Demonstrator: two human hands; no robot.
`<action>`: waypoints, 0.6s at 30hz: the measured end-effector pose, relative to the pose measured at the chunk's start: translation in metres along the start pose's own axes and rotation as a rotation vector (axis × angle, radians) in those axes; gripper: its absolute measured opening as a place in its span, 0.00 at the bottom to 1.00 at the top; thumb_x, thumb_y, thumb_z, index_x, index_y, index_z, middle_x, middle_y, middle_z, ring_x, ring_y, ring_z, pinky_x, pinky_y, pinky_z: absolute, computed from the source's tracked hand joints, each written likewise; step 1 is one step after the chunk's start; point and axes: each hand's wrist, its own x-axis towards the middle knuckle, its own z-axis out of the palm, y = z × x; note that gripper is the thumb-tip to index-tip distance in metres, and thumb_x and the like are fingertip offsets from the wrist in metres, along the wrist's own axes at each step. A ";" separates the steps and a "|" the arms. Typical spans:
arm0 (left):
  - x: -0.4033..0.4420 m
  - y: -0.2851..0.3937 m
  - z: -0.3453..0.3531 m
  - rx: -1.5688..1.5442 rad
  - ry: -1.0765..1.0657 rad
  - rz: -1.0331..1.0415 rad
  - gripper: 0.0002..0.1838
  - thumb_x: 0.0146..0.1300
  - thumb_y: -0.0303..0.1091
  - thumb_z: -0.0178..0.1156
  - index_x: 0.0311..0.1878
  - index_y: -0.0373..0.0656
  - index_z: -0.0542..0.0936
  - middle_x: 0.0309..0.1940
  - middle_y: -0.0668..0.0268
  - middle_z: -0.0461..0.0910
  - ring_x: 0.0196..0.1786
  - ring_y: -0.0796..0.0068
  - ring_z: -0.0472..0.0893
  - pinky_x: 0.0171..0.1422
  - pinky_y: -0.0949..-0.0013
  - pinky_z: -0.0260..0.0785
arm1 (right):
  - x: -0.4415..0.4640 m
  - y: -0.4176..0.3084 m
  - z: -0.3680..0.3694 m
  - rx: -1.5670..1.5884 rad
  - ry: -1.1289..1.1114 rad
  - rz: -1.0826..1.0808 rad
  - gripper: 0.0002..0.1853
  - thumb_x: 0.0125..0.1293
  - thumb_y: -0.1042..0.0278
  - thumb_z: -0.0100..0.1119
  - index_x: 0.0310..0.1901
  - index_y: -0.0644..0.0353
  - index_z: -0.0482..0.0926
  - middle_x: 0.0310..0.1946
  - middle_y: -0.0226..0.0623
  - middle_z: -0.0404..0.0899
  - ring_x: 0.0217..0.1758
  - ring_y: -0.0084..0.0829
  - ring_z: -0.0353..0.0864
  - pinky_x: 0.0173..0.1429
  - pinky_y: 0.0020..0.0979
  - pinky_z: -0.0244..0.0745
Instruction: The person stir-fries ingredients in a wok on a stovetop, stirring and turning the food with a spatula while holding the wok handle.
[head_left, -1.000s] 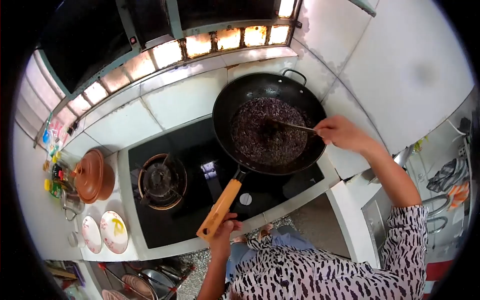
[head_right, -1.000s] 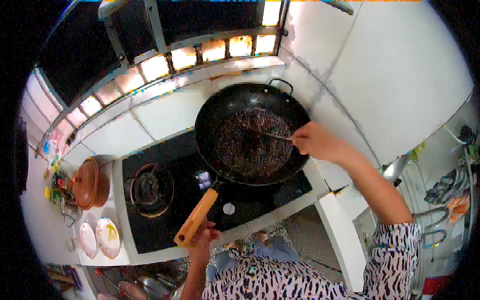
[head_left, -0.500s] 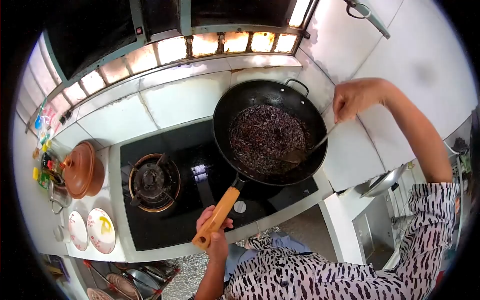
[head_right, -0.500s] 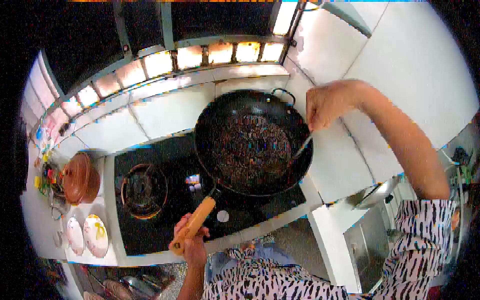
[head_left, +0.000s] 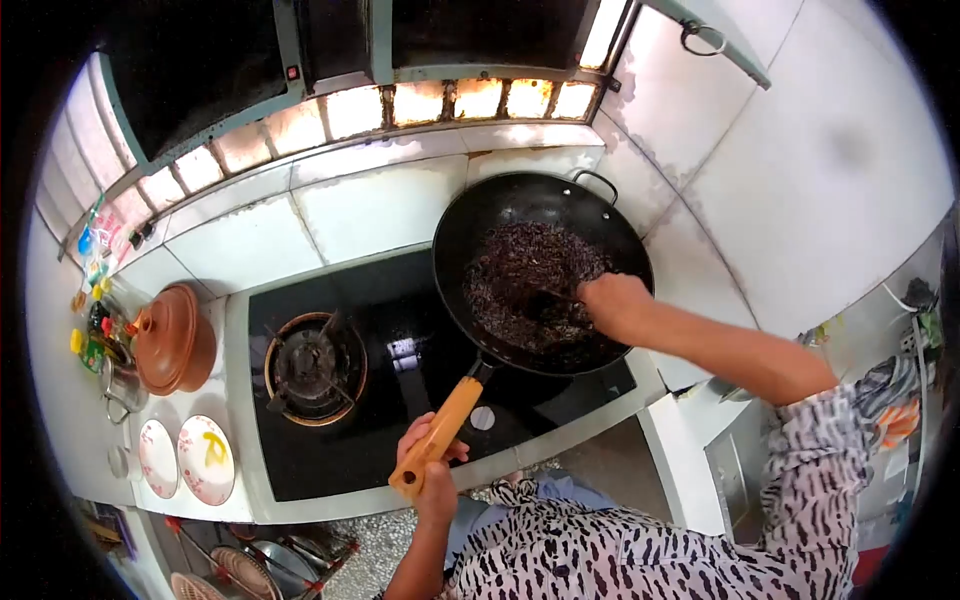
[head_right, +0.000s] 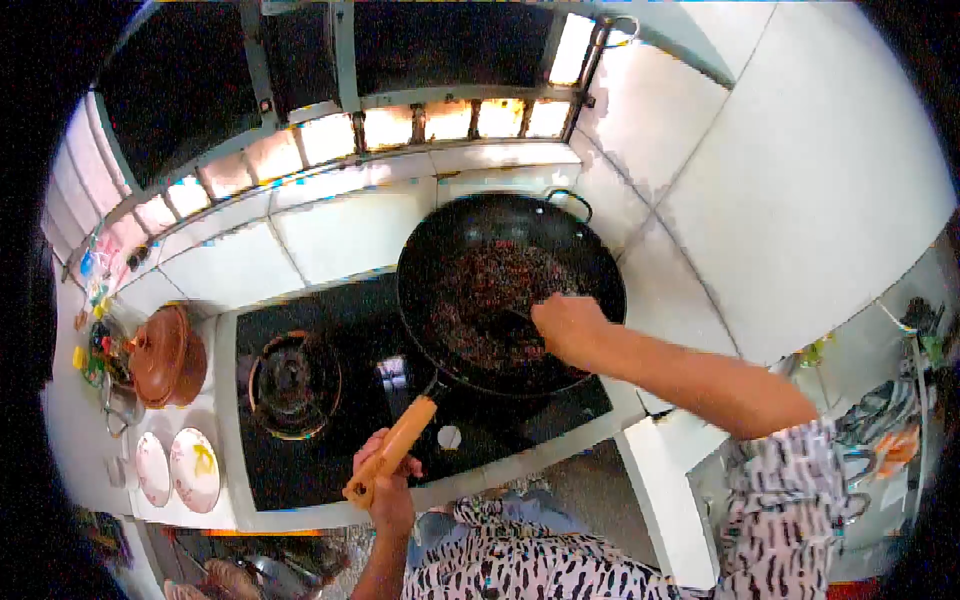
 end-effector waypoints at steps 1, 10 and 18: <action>0.002 0.000 0.001 -0.002 0.009 -0.008 0.31 0.53 0.50 0.59 0.53 0.39 0.64 0.53 0.54 0.63 0.34 0.69 0.77 0.34 0.71 0.71 | 0.009 0.007 0.018 0.098 0.111 0.050 0.06 0.48 0.74 0.52 0.26 0.65 0.76 0.30 0.50 0.76 0.34 0.48 0.77 0.37 0.42 0.73; 0.000 0.004 -0.001 -0.018 -0.010 -0.045 0.29 0.54 0.48 0.58 0.53 0.39 0.64 0.55 0.53 0.62 0.34 0.69 0.77 0.34 0.71 0.71 | -0.022 0.086 -0.025 1.692 -0.165 0.422 0.08 0.60 0.74 0.45 0.40 0.62 0.70 0.17 0.31 0.66 0.10 0.15 0.54 0.11 0.19 0.47; 0.001 0.001 -0.004 -0.014 -0.034 -0.026 0.29 0.55 0.48 0.57 0.53 0.38 0.63 0.55 0.53 0.62 0.34 0.69 0.77 0.34 0.71 0.71 | -0.038 0.084 -0.076 1.031 -0.140 0.227 0.07 0.53 0.73 0.48 0.32 0.62 0.75 0.16 0.30 0.69 0.12 0.17 0.60 0.14 0.20 0.51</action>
